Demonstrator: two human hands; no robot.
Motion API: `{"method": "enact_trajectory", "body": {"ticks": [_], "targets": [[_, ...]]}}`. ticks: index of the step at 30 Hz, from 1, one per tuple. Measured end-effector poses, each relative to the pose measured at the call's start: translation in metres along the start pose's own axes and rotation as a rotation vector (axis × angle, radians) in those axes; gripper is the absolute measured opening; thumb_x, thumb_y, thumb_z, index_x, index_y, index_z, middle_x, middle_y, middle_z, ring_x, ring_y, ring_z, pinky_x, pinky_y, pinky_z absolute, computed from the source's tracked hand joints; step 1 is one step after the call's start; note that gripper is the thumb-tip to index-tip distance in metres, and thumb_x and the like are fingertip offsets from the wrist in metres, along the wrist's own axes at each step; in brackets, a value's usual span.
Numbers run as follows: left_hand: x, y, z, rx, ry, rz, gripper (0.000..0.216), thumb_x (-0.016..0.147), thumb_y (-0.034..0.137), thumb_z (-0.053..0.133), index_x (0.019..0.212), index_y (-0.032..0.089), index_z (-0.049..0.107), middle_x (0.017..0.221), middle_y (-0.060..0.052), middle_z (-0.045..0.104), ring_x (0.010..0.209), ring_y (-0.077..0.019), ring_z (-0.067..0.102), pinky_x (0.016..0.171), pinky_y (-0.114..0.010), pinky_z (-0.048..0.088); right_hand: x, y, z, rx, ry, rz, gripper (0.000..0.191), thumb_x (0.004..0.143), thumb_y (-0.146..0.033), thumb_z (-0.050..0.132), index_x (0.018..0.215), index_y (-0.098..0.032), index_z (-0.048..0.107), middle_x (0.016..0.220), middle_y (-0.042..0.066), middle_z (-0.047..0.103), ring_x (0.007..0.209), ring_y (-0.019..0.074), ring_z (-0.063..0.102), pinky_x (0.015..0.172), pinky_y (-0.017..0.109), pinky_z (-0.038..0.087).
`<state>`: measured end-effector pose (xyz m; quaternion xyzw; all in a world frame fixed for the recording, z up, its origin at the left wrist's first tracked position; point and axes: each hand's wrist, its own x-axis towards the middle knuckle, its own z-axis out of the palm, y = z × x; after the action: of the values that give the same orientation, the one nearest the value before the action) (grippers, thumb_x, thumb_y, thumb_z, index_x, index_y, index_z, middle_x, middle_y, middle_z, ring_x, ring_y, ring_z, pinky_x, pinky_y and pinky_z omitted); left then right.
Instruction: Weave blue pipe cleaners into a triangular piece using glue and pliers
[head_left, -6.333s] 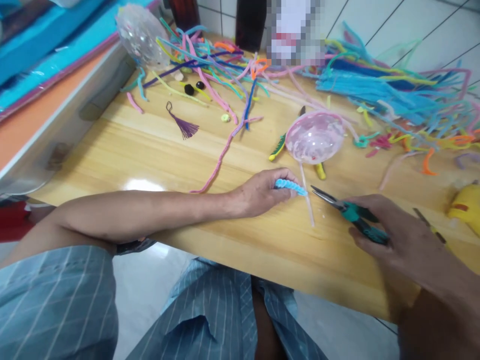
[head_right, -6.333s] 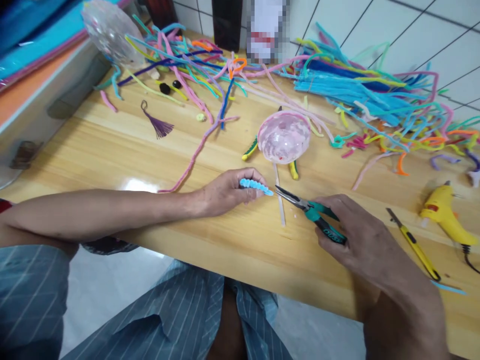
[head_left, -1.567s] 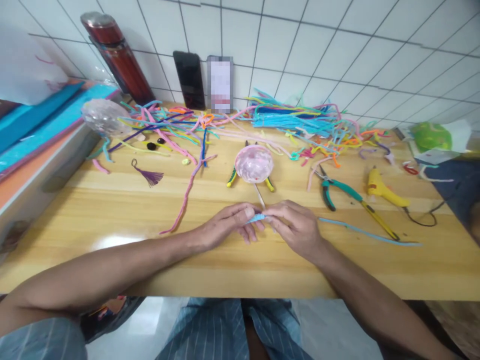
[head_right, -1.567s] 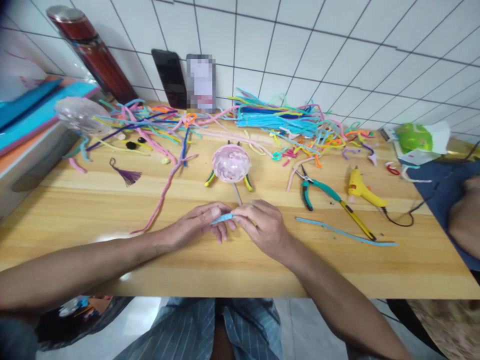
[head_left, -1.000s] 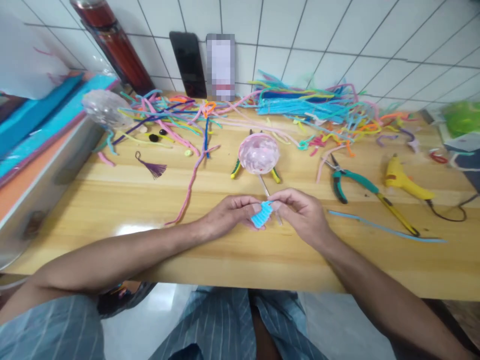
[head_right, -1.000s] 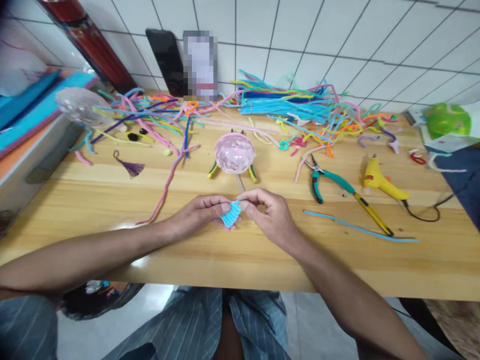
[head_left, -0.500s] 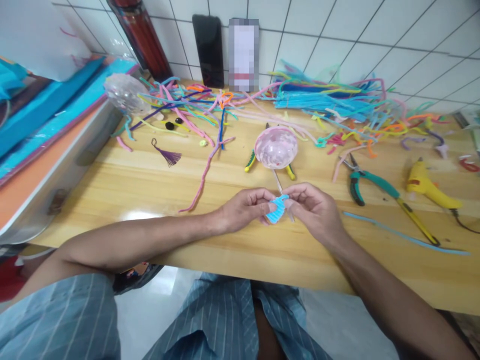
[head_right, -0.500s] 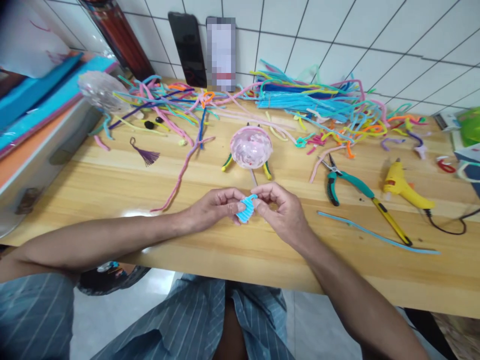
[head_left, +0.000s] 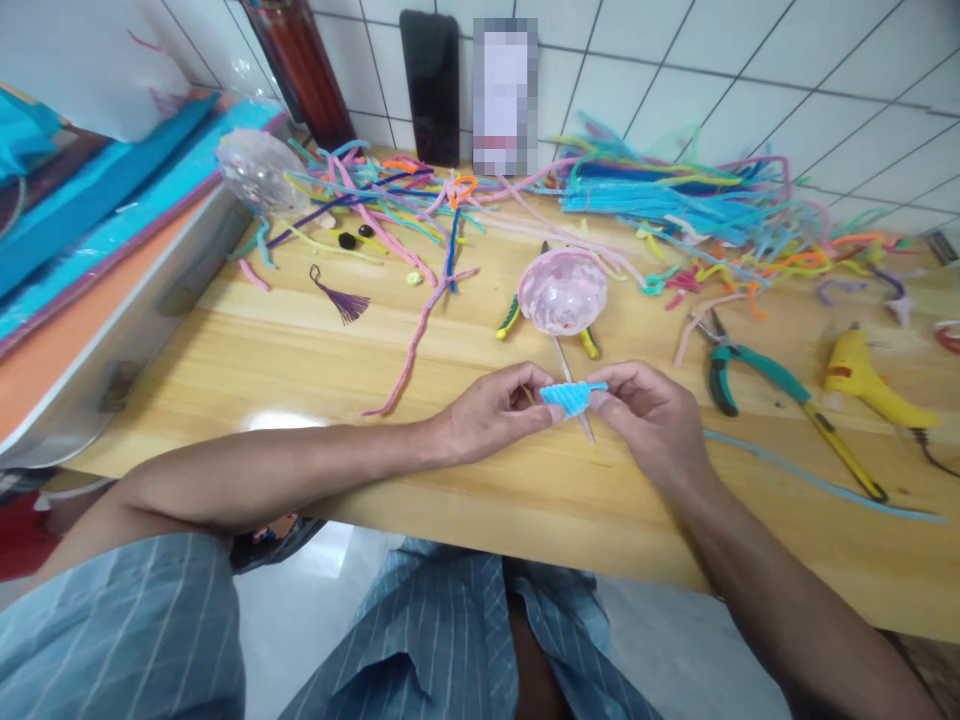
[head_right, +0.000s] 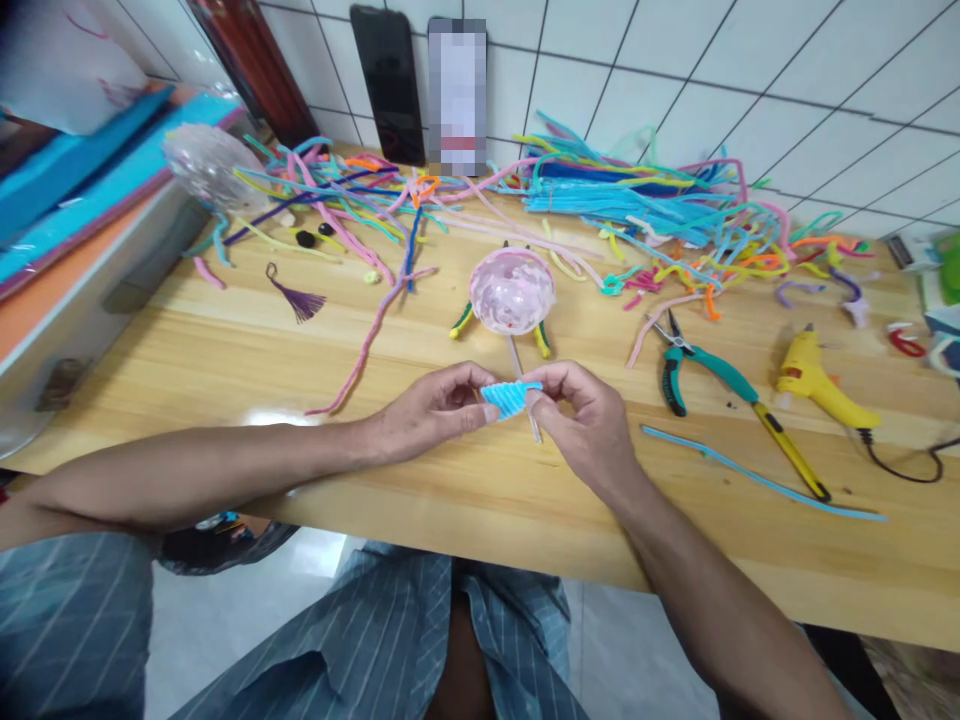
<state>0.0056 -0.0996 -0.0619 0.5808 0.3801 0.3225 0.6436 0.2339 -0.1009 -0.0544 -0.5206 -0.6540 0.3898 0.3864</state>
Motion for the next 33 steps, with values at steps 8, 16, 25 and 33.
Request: {"method": "enact_trajectory", "body": {"ticks": [8, 16, 25, 33], "targets": [[0.009, -0.013, -0.013, 0.576, 0.073, 0.338, 0.021, 0.098, 0.035, 0.065, 0.111, 0.019, 0.069, 0.097, -0.006, 0.070, 0.085, -0.0177, 0.061, 0.081, -0.031, 0.046, 0.000, -0.009, -0.003, -0.366, -0.118, -0.245, 0.017, 0.091, -0.021, 0.064, 0.104, -0.029, 0.072, 0.082, 0.002, 0.072, 0.074, 0.0208, 0.068, 0.074, 0.037, 0.058], [0.016, -0.018, -0.017, 0.647, -0.017, 0.365, 0.018, 0.102, 0.030, 0.060, 0.097, 0.018, 0.072, 0.091, -0.006, 0.072, 0.086, -0.0184, 0.064, 0.083, -0.031, 0.044, -0.005, -0.004, 0.008, -0.371, -0.142, -0.213, 0.028, 0.091, -0.024, 0.069, 0.118, -0.027, 0.066, 0.089, 0.002, 0.074, 0.076, 0.0197, 0.070, 0.074, 0.036, 0.058], [0.017, -0.017, -0.017, 0.659, -0.002, 0.381, 0.006, 0.094, 0.022, 0.066, 0.095, 0.017, 0.069, 0.088, -0.004, 0.069, 0.082, -0.0167, 0.060, 0.077, -0.029, 0.041, -0.007, -0.003, 0.009, -0.576, -0.108, -0.276, 0.006, 0.091, -0.023, 0.068, 0.088, -0.028, 0.065, 0.077, 0.003, 0.069, 0.070, 0.0218, 0.067, 0.066, 0.036, 0.049], [0.016, -0.015, -0.015, 0.913, -0.058, 0.377, 0.009, 0.096, 0.019, 0.059, 0.091, 0.019, 0.067, 0.090, -0.004, 0.072, 0.087, -0.0190, 0.064, 0.078, -0.031, 0.038, -0.007, 0.004, 0.012, -0.698, -0.099, -0.360, 0.007, 0.086, -0.024, 0.068, 0.080, -0.025, 0.064, 0.068, 0.000, 0.067, 0.058, 0.0169, 0.063, 0.057, 0.031, 0.044]]}}
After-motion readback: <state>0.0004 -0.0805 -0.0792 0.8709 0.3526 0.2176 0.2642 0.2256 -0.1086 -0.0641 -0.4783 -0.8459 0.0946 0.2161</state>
